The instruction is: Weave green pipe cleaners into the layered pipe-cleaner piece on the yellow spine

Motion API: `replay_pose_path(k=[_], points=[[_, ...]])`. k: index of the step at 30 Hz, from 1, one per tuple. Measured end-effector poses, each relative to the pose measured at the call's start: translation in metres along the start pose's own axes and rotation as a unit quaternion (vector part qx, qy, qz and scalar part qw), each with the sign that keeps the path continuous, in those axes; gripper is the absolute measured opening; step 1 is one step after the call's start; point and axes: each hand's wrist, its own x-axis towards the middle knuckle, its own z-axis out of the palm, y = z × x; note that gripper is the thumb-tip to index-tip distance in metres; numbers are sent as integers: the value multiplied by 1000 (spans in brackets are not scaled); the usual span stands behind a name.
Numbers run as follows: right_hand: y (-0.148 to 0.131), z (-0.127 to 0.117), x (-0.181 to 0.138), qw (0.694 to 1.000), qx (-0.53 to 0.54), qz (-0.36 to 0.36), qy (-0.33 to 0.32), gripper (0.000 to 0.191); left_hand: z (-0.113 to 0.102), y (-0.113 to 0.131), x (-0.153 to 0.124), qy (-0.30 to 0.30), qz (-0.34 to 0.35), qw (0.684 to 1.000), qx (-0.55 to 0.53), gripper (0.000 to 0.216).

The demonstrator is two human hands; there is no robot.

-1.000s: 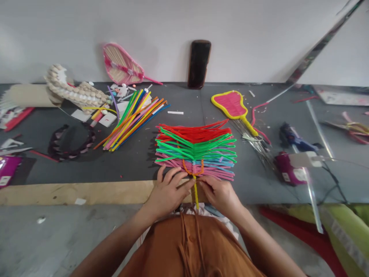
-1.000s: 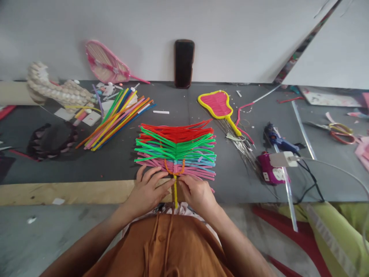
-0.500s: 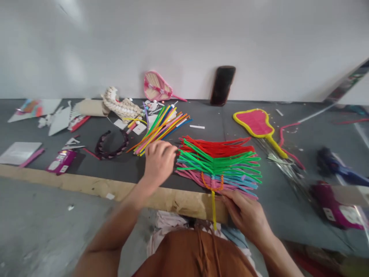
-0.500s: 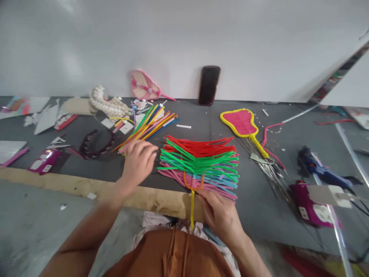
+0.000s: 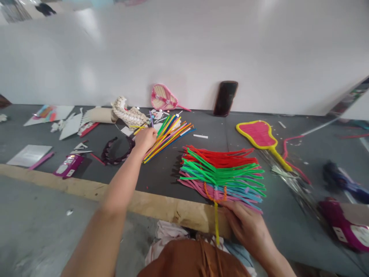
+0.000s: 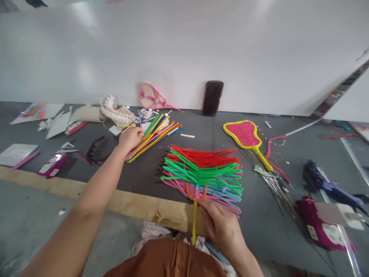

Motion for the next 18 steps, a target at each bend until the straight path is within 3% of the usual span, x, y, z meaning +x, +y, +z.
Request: replay_pose_path(k=[3, 7, 13, 14, 16, 17, 18], points=[[-3, 2, 2, 1000, 7, -8, -2, 19, 4, -5, 14, -57, -25, 998, -21, 23], [-6, 3, 2, 1000, 1, -4, -4, 18, 9, -9, 24, -109, -48, 991, -59, 39], [-7, 1, 3, 1000, 7, -6, -4, 18, 10, -18, 24, -60, -89, 987, -120, 30], [-7, 0, 4, 1000, 6, -7, -2, 18, 9, -19, 25, -36, -92, 986, -136, 27], [-7, -3, 7, 1000, 3, -11, 2, 19, 4, -23, 31, 84, -78, 969, -219, 23], [-7, -5, 8, 1000, 1, -13, 3, 19, 0, -25, 34, 164, -67, 944, -278, 22], [-6, -8, 9, 1000, 1, -16, 6, 19, -5, -26, 38, 272, -45, 897, -346, 21]])
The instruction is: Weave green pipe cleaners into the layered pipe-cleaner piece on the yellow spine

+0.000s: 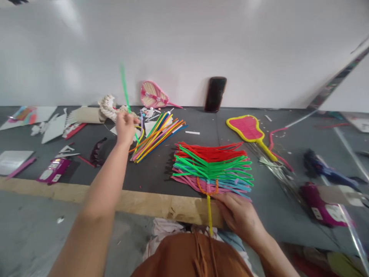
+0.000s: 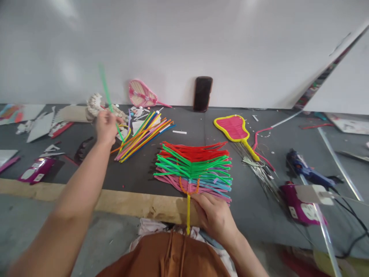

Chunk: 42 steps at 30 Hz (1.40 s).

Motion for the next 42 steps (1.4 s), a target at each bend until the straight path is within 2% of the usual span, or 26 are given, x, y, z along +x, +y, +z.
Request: replay_pose_path(k=[2, 4, 5, 6, 7, 8, 9, 10, 11, 12, 13, 15, 17, 20, 23, 26, 29, 32, 35, 37, 42], points=[[2, -6, 2, 1000, -2, 1, 12, 19, -7, 8, 9, 115, 46, 991, -60, 27], [3, -12, 4, 999, -8, 5, 31, 18, -16, 23, 6, 258, 151, 951, -74, 29], [3, -16, 5, 999, -13, 5, 46, 18, -20, 33, -1, 282, 178, 940, -72, 31], [3, -19, 6, 998, -20, 4, 62, 18, -24, 43, -14, 280, 202, 936, -64, 32], [1, -22, 7, 996, -26, 2, 81, 20, -26, 54, -30, 234, 234, 943, -29, 30], [-1, -25, 9, 994, -31, 1, 102, 22, -27, 65, -51, 155, 263, 952, 13, 26], [-3, -26, 10, 992, -34, -1, 124, 25, -27, 76, -74, 88, 300, 949, 48, 23], [-6, -27, 12, 989, -36, -7, 141, 27, -26, 86, -99, 12, 359, 930, 77, 22], [-9, -27, 14, 988, -38, -18, 151, 29, -24, 96, -124, -64, 422, 900, 91, 19], [-12, -25, 15, 987, -42, -30, 153, 30, -23, 105, -147, -115, 492, 860, 72, 15], [-14, -22, 17, 987, -46, -44, 146, 31, -21, 113, -169, -136, 540, 830, 41, 13], [-17, -15, 18, 990, -56, -60, 112, 32, -19, 125, -203, -152, 578, 801, 0, 15], [-15, -9, 16, 994, -54, -54, 83, 30, -20, 132, -222, -162, 571, 804, -31, 15], [-5, -10, 3, 995, -55, -26, 83, 28, -25, 129, -229, -188, 544, 817, -39, 14], [10, -26, -13, 992, -93, 7, 82, 24, -31, 112, -224, -207, 510, 834, -25, 14], [20, -42, -20, 987, -143, 37, 62, 21, -33, 98, -224, -201, 478, 855, 0, 12], [18, -39, -16, 988, -150, 37, 27, 22, -28, 98, -234, -206, 475, 856, 8, 9], [9, -20, -5, 996, -94, -8, -13, 28, -17, 108, -248, -223, 491, 842, -17, 12], [4, -5, 4, 998, -54, -28, -19, 29, -7, 118, -256, -213, 474, 854, -28, 15], [7, -4, 9, 997, -72, -21, -15, 28, -1, 120, -257, -206, 447, 870, -22, 13], [20, -15, 21, 979, -198, 22, -29, 24, 8, 117, -255, -226, 372, 900, 23, 15]])
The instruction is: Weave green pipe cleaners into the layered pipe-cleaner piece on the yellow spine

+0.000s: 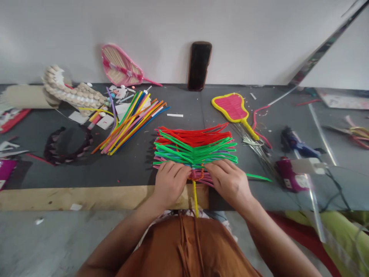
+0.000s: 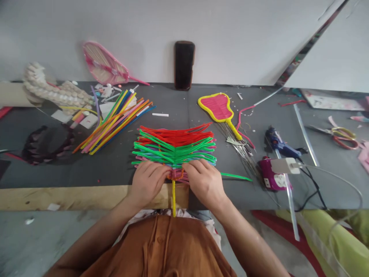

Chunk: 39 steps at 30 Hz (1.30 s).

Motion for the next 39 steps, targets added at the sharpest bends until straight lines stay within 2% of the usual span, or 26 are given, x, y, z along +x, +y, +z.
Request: replay_pose_path(k=[6, 11, 21, 26, 30, 39], points=[[7, 6, 3, 995, -75, 14, -62, 17, 11, -1, 0, -53, -17, 998, 30, 14], [8, 6, 1, 992, -95, 23, -82, 13, 12, 1, 4, -78, -35, 995, 42, 11], [6, 7, 8, 991, -89, 14, -98, 13, 13, 1, 6, -91, -56, 993, 41, 12], [6, 8, 8, 989, -73, 14, -126, 13, 13, 2, 8, -107, -72, 991, 43, 13], [0, 4, 13, 984, -92, 13, -150, 12, 12, 3, 9, -130, -83, 987, 43, 15], [-3, 3, 18, 978, -111, -6, -175, 12, 14, 3, 6, -136, -94, 985, 42, 14]])
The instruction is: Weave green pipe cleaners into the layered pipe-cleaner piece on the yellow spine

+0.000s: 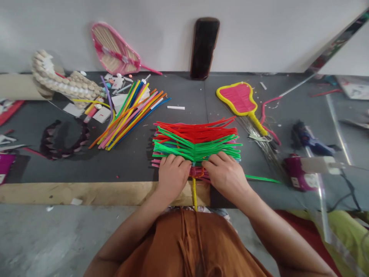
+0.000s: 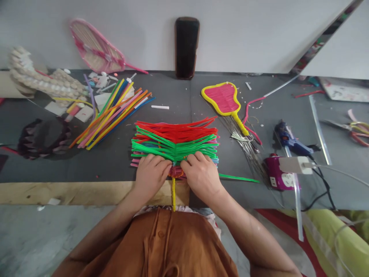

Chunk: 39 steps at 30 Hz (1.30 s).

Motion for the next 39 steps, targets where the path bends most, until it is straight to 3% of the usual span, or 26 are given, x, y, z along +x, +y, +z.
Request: replay_pose_path(k=[9, 22, 30, 39], points=[[-1, 4, 0, 1000, 27, -13, 8, 13, 1, -1, -1, 2, -5, 1000, -11, 15], [5, 27, -10, 977, 195, 81, 39, 19, -5, 3, 1, -47, -24, 999, -5, 18], [5, 21, -12, 985, 152, 86, -2, 22, -5, 4, 3, -55, -26, 998, 9, 16], [0, 20, -9, 988, 126, 86, 14, 21, -8, 5, 4, -58, -27, 998, 4, 18]])
